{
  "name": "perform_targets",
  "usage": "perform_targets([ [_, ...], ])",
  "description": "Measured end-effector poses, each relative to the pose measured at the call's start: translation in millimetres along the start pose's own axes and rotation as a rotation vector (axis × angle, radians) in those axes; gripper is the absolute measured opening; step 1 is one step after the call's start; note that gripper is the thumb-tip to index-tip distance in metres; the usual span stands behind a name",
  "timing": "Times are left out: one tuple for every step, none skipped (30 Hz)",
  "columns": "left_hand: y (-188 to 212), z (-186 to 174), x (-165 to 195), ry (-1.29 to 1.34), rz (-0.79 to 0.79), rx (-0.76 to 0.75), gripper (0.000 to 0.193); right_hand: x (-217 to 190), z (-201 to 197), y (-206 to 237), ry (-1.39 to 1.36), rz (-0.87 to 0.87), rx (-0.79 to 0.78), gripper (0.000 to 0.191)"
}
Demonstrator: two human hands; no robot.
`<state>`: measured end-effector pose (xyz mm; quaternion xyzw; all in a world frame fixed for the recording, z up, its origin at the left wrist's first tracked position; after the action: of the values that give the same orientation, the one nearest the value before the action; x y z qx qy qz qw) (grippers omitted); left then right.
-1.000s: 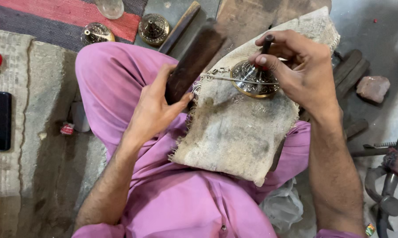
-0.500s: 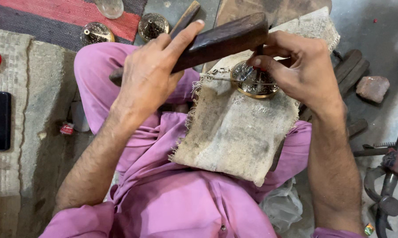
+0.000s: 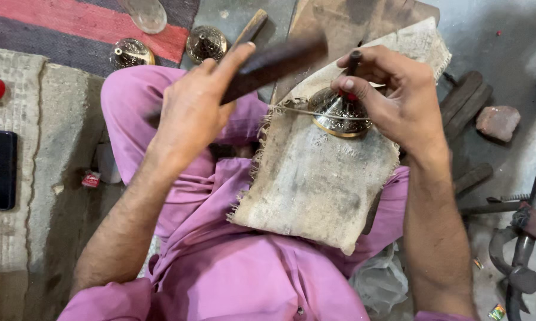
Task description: The person sits cross-legged and uses a hammer and chisel to engrave a decorative pattern on a small brass bell resting on a cloth-covered block. They repeatedly strike the chisel to create fine lines and occasionally rotate the bell to access different areas.
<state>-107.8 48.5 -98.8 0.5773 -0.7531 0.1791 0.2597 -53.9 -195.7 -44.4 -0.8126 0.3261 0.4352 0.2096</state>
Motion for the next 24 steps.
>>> perform_targets([
  [1.9, -2.7, -0.3, 0.127, 0.066, 0.051, 0.073, 2.1, 2.3, 2.3, -0.011, -0.012, 0.022, 0.021],
  [2.4, -2.2, -0.6, 0.181, 0.106, 0.066, 0.070, 3.6, 2.9, 4.5, -0.021, -0.025, 0.045, 0.021],
  [2.7, -1.8, -0.7, 0.234, 0.147, 0.079, 0.067, 5.2, 3.6, 5.9, 0.027, -0.010, 0.045, 0.021],
  [3.1, -1.0, -0.1, 0.287, 0.189, 0.092, 0.065, 6.2, 3.7, 7.4, 0.075, 0.006, 0.045, 0.020],
  [2.8, 1.3, 0.5, 0.287, 0.200, 0.089, 0.065, 6.4, 3.1, 8.3, 0.126, 0.020, 0.044, 0.020],
  [2.7, 2.9, 1.8, 0.287, 0.211, 0.089, 0.064, 5.9, 2.6, 7.9, 0.156, 0.025, 0.026, 0.021],
  [2.7, 3.8, 3.6, 0.285, 0.222, 0.090, 0.064, 5.1, 1.8, 6.5, 0.186, 0.029, 0.009, 0.022],
  [2.2, 4.0, 4.3, 0.284, 0.212, 0.090, 0.065, 3.9, 1.4, 5.0, 0.217, 0.033, -0.009, 0.022],
  [1.8, 3.7, 5.5, 0.283, 0.201, 0.090, 0.065, 2.7, 0.9, 3.7, 0.223, 0.036, -0.019, 0.023],
  [1.5, 2.7, 7.0, 0.282, 0.191, 0.089, 0.066, 1.6, 0.6, 2.5, 0.228, 0.040, -0.029, 0.023],
  [0.9, 1.5, 8.1, 0.292, 0.175, 0.082, 0.065, 0.8, 1.0, 1.4, 0.233, 0.043, -0.039, 0.024],
  [0.4, -0.1, 9.1, 0.303, 0.160, 0.075, 0.064, 0.4, 0.8, 0.7, 0.237, 0.047, -0.037, 0.023],
  [-0.3, -1.9, 9.9, 0.313, 0.144, 0.068, 0.063, 0.2, 0.8, 0.1, 0.240, 0.050, -0.034, 0.023],
  [-2.4, 2.0, 3.3, 0.363, 0.015, 0.010, 0.065, 0.4, 0.8, 0.1, 0.244, 0.054, -0.032, 0.022],
  [-3.4, 6.6, -3.6, 0.411, -0.115, -0.050, 0.067, 0.8, 0.7, 0.2, 0.253, 0.057, -0.030, 0.023],
  [-2.8, 12.2, -10.3, 0.458, -0.245, -0.112, 0.069, 1.3, 0.7, 0.5, 0.261, 0.059, -0.027, 0.023],
  [-4.9, 0.5, 2.8, 0.418, -0.036, 0.004, 0.068, 1.9, 0.6, 0.9, 0.270, 0.062, -0.025, 0.024],
  [-4.2, -10.1, 15.8, 0.373, 0.175, 0.114, 0.066, 2.4, 0.5, 0.8, 0.257, 0.057, -0.028, 0.023],
  [0.5, -18.6, 28.4, 0.324, 0.390, 0.218, 0.065, 2.8, 0.2, 0.5, 0.245, 0.052, -0.030, 0.023],
  [-2.7, -14.9, 25.5, 0.157, 0.291, 0.176, 0.069, 2.9, 0.1, 0.3, 0.234, 0.047, -0.033, 0.022],
  [-5.3, -11.6, 21.1, -0.009, 0.193, 0.132, 0.073, 3.7, 0.0, 0.5, 0.219, 0.056, -0.030, 0.022],
  [-8.0, -8.0, 16.4, -0.173, 0.095, 0.090, 0.078, 4.3, -0.1, 0.3, 0.207, 0.064, -0.027, 0.021],
  [-7.4, -10.4, 18.2, -0.027, 0.187, 0.121, 0.074, 4.7, -0.4, -0.2, 0.195, 0.070, -0.024, 0.021],
  [-6.5, -12.9, 19.9, 0.118, 0.280, 0.148, 0.071, 4.3, -0.4, -0.3, 0.190, 0.069, -0.021, 0.021],
])
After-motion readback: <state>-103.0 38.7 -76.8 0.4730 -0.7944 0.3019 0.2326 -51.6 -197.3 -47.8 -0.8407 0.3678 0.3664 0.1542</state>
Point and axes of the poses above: each hand's wrist, its own y-axis away from the middle knuckle, its own z-axis out of the palm, x = y × z, the point moved 7 cm from there along -y, towards the middle knuckle, and after that the axes turned 14 degrees about -x, right-handed, at the moved point
